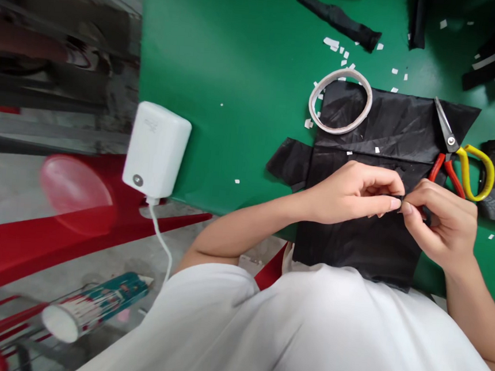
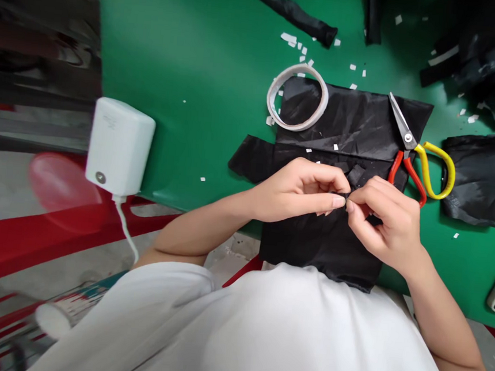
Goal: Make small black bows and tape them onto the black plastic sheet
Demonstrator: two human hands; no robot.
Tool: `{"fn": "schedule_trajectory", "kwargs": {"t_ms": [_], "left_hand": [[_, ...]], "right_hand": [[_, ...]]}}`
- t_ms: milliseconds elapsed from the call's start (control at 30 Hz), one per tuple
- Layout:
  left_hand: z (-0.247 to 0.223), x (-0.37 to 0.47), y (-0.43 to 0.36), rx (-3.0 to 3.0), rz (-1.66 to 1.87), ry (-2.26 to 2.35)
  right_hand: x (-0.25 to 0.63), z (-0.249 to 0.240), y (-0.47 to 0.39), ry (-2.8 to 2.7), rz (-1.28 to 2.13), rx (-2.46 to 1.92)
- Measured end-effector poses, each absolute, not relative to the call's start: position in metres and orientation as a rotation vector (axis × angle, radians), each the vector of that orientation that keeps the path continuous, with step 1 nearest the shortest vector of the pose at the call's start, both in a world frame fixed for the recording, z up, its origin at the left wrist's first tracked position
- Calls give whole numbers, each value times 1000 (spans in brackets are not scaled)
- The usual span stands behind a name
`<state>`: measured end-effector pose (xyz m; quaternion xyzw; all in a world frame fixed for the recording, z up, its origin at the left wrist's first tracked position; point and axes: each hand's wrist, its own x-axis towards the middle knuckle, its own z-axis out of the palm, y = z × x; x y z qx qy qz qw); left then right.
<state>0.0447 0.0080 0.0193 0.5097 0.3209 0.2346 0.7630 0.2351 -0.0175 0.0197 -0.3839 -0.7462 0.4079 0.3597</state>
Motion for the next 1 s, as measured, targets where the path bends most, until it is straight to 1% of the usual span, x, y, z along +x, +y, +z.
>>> {"fn": "schedule_trajectory", "kwargs": {"t_ms": [267, 533, 1000], "left_hand": [[19, 44, 8, 1144, 538, 711], [21, 44, 8, 1071, 542, 659], [21, 44, 8, 1076, 520, 683]], "right_hand": [[238, 20, -17, -1926, 1102, -1001], [238, 17, -19, -1857, 1176, -917], [237, 18, -21, -1851, 1158, -989]]}}
